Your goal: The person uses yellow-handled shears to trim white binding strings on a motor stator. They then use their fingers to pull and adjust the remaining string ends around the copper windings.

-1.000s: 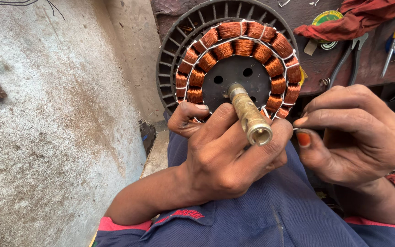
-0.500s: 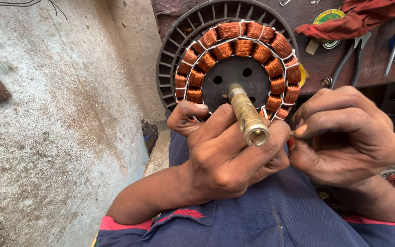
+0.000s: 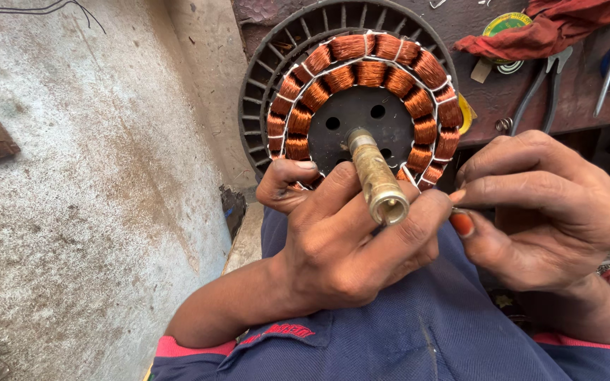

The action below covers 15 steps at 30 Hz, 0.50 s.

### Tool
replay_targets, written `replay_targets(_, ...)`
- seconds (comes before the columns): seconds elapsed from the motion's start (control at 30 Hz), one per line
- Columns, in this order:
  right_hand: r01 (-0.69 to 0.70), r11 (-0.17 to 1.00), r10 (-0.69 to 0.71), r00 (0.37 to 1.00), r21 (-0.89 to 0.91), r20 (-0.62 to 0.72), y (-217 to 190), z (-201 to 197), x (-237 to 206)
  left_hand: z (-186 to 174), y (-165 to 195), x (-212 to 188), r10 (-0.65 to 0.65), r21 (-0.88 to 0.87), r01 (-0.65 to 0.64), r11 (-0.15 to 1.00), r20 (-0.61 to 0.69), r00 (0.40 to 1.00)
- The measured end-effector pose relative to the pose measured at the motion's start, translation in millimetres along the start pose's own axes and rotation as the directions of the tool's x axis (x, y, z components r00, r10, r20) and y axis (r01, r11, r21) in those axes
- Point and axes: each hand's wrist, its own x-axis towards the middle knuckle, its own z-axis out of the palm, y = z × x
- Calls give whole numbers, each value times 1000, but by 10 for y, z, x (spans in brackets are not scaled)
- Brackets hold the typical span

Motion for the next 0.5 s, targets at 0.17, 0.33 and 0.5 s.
replay_targets(0.17,42,999,-42,999,-23,-3,31,13,1,46,-6,-33,-12,-68,13,998,8,1000)
replay_targets(0.33,81,996,-81,997,-47,-1,-7,24,38,61,-16,-58,-13,-88,13,996,1,1000)
replay_targets(0.5,134,987,-133,991,-88,12,-40,26,74,79,-6,-53,-26,-94,24,995,-21,999)
